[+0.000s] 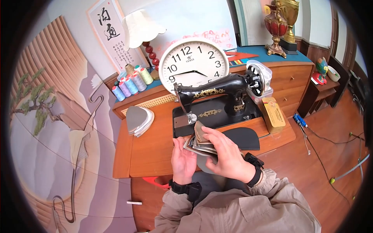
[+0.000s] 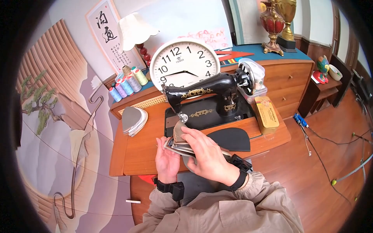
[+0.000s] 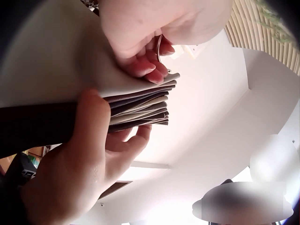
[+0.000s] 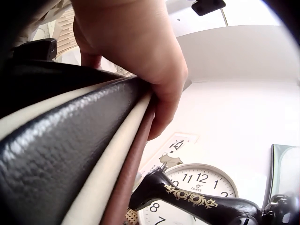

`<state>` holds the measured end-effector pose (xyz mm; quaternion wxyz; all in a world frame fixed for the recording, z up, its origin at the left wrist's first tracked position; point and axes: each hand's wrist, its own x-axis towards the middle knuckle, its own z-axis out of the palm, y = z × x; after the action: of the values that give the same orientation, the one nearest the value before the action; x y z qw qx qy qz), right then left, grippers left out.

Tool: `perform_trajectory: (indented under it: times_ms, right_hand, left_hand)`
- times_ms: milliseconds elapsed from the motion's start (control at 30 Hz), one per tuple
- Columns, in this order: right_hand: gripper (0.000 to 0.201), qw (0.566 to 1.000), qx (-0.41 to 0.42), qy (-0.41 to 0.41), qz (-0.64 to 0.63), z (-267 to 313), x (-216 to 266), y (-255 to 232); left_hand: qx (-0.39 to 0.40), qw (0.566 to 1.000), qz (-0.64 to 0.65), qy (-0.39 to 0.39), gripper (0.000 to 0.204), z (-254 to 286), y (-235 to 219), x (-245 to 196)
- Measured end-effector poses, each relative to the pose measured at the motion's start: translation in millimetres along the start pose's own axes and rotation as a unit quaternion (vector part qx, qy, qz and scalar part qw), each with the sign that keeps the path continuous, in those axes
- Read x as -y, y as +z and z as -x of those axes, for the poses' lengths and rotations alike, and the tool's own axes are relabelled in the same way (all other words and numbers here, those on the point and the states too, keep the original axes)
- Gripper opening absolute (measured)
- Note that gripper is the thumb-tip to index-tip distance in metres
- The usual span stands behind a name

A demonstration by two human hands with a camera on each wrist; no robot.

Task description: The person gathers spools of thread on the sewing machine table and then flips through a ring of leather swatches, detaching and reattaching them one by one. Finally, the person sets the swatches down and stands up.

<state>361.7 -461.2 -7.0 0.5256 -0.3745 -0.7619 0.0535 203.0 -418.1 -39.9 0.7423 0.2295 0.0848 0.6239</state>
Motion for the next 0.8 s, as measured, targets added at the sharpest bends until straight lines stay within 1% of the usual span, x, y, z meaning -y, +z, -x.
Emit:
perform_trajectory:
  times_ms: [33,67,100,133,167,233,267,333,367,433,467,533,600,700,767,800]
  right_hand:
    - [0.069,1.000,0.005,0.000,0.006,-1,2,-2]
    - [0.071,1.000,0.011,0.000,0.012,-1,1,-3]
    - [0.071,1.000,0.013,0.003,0.012,-2,-2,-2]
    - [0.073,0.999,0.020,-0.004,0.042,-2,-4,-2]
    - [0.075,0.997,0.029,-0.013,0.071,-2,-7,-1]
    - [0.074,0.995,0.045,-0.010,0.088,-2,-9,-2]
    - [0.073,0.993,0.057,-0.010,0.106,-2,-10,-1]
    - [0.071,0.992,0.062,-0.009,0.108,0,-11,2]
    - [0.069,0.992,0.065,-0.008,0.110,1,-12,4]
    - [0.069,0.994,0.065,-0.002,0.085,1,-11,6]
    - [0.069,0.996,0.060,0.006,0.062,1,-10,6]
    - [0.070,0.996,0.070,0.004,0.052,0,-9,6]
    - [0.071,0.996,0.081,0.002,0.041,0,-10,7]
    - [0.072,0.996,0.068,-0.012,0.048,5,-13,12]
    - [0.066,0.994,0.067,-0.035,0.078,6,-15,14]
    - [0.066,0.994,0.069,-0.033,0.079,4,-13,12]
  left_hand:
    - [0.016,1.000,0.017,-0.009,0.034,-3,-3,1]
    - [0.016,1.000,0.018,-0.011,0.034,-5,-3,3]
    - [-0.002,0.999,0.030,-0.025,0.034,-6,-4,5]
    - [-0.021,0.998,0.043,-0.038,0.033,-6,-4,6]
    - [-0.025,0.998,0.045,-0.039,0.033,-7,-6,8]
    - [-0.032,0.992,0.104,-0.064,0.033,-7,-9,12]
    - [-0.035,0.992,0.107,-0.063,0.033,-7,-8,13]
    - [-0.068,0.988,0.122,-0.060,0.034,-6,-6,15]
    - [-0.071,0.988,0.125,-0.057,0.034,-5,-6,14]
    - [-0.117,0.987,0.095,-0.049,0.034,-3,-6,13]
    - [-0.120,0.987,0.098,-0.047,0.034,-2,-5,12]
    - [-0.123,0.988,0.080,-0.052,0.034,0,-5,9]
    - [-0.129,0.986,0.089,-0.051,0.034,1,-8,8]
    - [-0.133,0.984,0.101,-0.058,0.035,2,-12,8]
    - [-0.133,0.983,0.107,-0.065,0.035,2,-16,9]
    - [-0.127,0.985,0.094,-0.067,0.036,2,-19,10]
